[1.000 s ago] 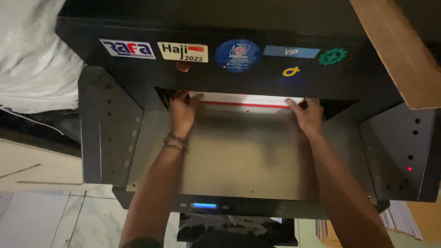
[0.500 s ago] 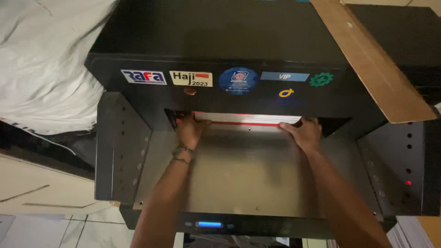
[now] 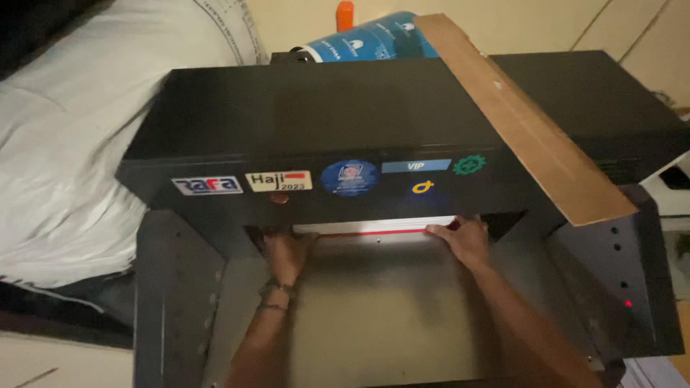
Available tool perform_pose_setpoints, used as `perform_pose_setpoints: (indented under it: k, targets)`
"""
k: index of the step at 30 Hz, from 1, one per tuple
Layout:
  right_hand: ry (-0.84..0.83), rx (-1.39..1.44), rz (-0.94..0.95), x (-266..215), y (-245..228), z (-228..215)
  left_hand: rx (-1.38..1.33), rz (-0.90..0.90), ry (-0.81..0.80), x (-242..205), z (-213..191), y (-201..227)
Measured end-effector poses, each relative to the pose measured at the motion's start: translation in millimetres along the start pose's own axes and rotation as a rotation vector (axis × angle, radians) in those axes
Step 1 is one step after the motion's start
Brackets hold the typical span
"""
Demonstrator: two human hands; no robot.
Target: The person places stacks of paper into a paper cutting machine, aligns them against the guide, and operates the machine to cut the paper. The person repeats this process with multiple stacks of paper.
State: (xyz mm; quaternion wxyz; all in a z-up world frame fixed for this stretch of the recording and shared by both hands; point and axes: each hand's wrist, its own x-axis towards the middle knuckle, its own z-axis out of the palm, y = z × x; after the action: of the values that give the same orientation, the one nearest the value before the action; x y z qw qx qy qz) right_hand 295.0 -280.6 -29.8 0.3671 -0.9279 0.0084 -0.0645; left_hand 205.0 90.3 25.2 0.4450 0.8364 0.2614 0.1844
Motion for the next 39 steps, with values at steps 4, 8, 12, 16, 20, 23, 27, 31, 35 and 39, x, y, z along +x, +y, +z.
perform_pose_setpoints:
  k: [4, 8, 12, 16, 20, 23, 27, 31, 35, 39]
  targets:
    - [-0.038, -0.017, -0.036, 4.4, -28.3, -10.8, 0.365, 0.082, 0.487, 25.1, 78.8, -61.9]
    - [0.003, 0.04, -0.035, -0.7, -5.9, -1.3, 0.051, 0.004, 0.04, 3.1, 37.1, -53.2]
    - [-0.086, 0.034, 0.022, 12.6, -3.5, -1.1, 0.157, -0.039, 0.121, 35.2, 56.0, -60.5]
    - [-0.066, 0.023, -0.017, 3.8, 2.1, -0.4, 0.133, 0.059, 0.037, 7.4, 25.0, -31.3]
    - [0.009, -0.067, -0.116, 10.9, 21.7, 12.4, 0.032, 0.172, 0.012, 0.1, 24.6, -47.0]
    - [-0.005, 0.081, -0.101, 13.9, 11.1, 3.1, 0.105, 0.177, 0.01, 19.2, 43.3, -75.9]
    - [-0.103, 0.032, 0.042, 10.7, -0.8, -7.7, 0.012, 0.232, 0.003, -1.6, 9.1, -22.2]
    - [-0.048, 0.011, -0.021, 1.0, -5.6, -0.7, -0.061, 0.075, -0.057, -4.8, 10.1, -22.3]
    - [-0.007, -0.084, -0.067, 8.1, -1.4, 2.2, -0.082, 0.018, -0.093, 11.1, 28.3, -50.4]
    - [-0.028, -0.068, -0.146, 1.6, -11.6, -9.6, 0.077, 0.114, -0.102, -16.2, -11.3, 6.2]
